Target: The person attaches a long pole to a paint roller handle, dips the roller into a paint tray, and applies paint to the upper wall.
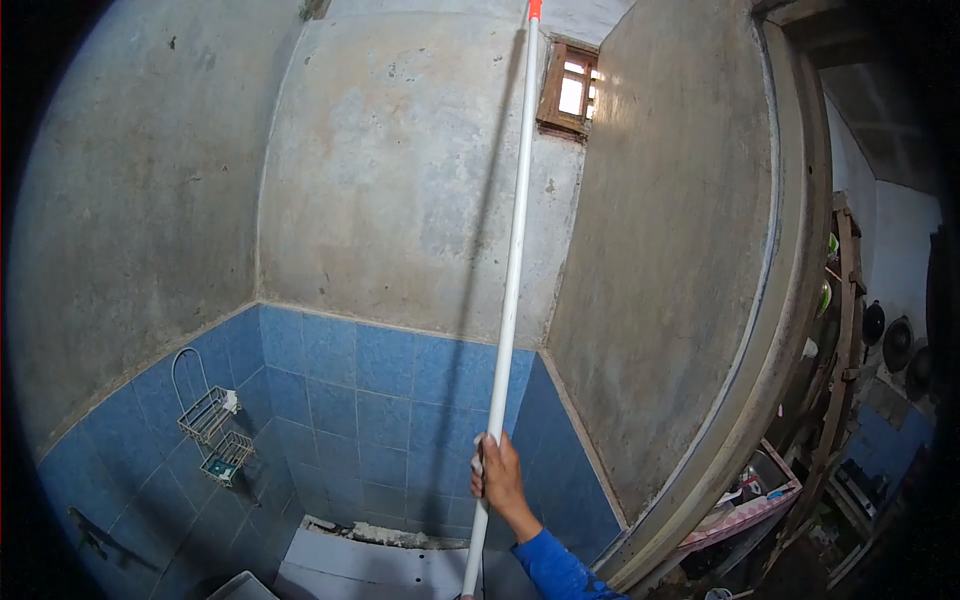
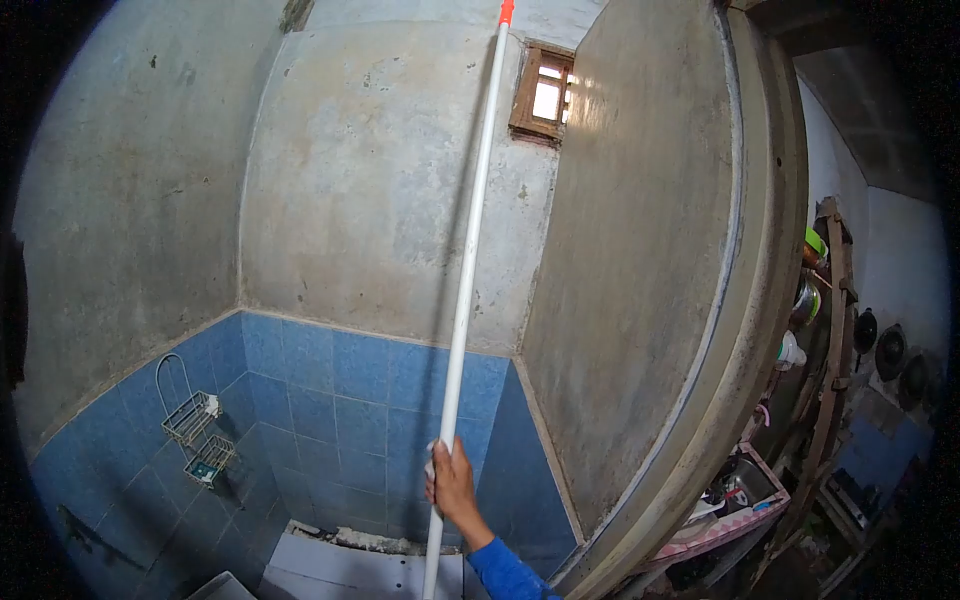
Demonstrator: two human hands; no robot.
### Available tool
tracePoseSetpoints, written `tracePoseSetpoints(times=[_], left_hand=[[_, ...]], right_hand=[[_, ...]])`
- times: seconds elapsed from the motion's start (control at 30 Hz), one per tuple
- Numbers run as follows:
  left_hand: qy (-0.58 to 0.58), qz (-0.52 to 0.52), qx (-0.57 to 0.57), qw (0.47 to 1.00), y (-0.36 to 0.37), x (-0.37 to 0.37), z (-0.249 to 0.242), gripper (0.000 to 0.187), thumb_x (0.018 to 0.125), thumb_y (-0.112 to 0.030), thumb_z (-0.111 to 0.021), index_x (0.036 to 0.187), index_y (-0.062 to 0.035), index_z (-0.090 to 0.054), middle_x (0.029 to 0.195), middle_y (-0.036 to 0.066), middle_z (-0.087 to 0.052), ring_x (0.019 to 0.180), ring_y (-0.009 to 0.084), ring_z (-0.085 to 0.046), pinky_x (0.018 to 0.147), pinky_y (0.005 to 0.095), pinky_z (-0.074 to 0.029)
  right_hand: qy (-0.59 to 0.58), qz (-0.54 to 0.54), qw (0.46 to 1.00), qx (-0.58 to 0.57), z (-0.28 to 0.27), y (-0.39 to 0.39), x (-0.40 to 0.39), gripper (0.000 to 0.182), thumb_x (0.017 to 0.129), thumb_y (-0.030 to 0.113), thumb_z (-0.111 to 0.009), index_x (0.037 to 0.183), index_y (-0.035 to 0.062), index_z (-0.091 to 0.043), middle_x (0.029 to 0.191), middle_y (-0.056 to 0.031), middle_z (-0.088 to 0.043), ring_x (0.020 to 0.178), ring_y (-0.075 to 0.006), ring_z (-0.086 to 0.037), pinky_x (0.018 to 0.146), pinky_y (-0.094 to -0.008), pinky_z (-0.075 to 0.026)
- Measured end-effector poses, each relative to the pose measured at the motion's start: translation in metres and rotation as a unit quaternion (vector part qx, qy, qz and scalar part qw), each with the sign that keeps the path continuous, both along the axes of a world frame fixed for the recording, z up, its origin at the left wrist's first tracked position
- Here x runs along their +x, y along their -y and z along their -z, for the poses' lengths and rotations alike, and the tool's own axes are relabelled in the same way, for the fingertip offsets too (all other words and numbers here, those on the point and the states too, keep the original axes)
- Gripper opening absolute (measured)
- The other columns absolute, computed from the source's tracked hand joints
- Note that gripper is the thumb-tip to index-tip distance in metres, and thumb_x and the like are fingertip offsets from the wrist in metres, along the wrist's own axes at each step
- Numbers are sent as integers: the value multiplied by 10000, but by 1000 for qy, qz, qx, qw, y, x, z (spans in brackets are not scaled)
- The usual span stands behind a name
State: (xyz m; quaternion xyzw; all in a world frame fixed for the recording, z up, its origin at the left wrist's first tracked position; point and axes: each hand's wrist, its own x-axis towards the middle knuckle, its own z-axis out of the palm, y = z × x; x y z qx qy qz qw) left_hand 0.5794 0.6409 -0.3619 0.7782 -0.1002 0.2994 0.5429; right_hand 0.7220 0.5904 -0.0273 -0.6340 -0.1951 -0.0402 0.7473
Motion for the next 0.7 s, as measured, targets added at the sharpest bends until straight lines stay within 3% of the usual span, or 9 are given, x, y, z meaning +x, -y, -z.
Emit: tracePoseSetpoints(times=[0.03, 0.07, 0.17, 0.4, 0.5, 0.63, 0.7], left_hand=[[-122, 70, -170, 975, 5, 2, -23, 340, 1012, -332, -402, 812, -96, -543, 630, 36, -495, 565, 185, -488, 507, 327, -395], [-238, 137, -331, 903, 7, 4, -45, 365, 1022, -361, -394, 809, -106, -546, 626, 6, -495, 555, 133, -485, 488, 300, -383], [-256, 175, -290, 905, 3, 13, -99, 407, 1022, -427, -389, 814, -118, -552, 622, -42, -478, 531, 68, -458, 464, 258, -371], [-140, 162, -280, 936, 15, 39, -175, 439, 1017, -472, -365, 849, -102, -530, 591, -38, -460, 477, 78, -449, 435, 228, -370], [-155, 171, -258, 938, 11, 44, -219, 450, 1016, -484, -349, 847, -104, -522, 574, -37, -438, 460, 82, -434, 424, 233, -367], [-151, 211, -290, 921, 3, 52, -268, 421, 1005, -473, -408, 890, -92, -543, 567, -29, -456, 465, 82, -454, 417, 247, -374], [-158, 248, -249, 923, -2, 56, -293, 406, 1037, -390, -347, 900, -38, -493, 590, 2, -439, 489, 75, -442, 434, 245, -377]], right_hand=[[10, 4, 1000, 0, -13, 1, 6, 341, 1013, 432, -408, 994, 93, -427, 600, -5, -399, 425, -87, -380, 377, -255, -364], [12, 4, 1000, 0, -24, 3, 13, 341, 1013, 432, -408, 994, 93, -427, 600, -5, -399, 425, -87, -380, 377, -255, -364], [45, 11, 999, -13, -58, 7, 29, 359, 1008, 452, -411, 989, 94, -432, 584, -3, -394, 406, -89, -375, 363, -258, -361], [105, 21, 994, 1, -142, 10, 55, 377, 991, 477, -436, 971, 101, -441, 583, -1, -413, 396, -90, -381, 341, -256, -350], [113, 26, 993, 3, -179, 9, 63, 365, 995, 455, -436, 941, 94, -438, 584, -6, -417, 392, -95, -386, 341, -267, -363], [128, 35, 991, -5, -227, 7, 73, 364, 998, 438, -427, 914, 84, -436, 586, -16, -421, 398, -105, -403, 345, -281, -383], [136, 38, 990, -6, -250, 5, 75, 362, 999, 431, -424, 915, 79, -438, 592, -18, -423, 405, -105, -406, 347, -281, -386]])
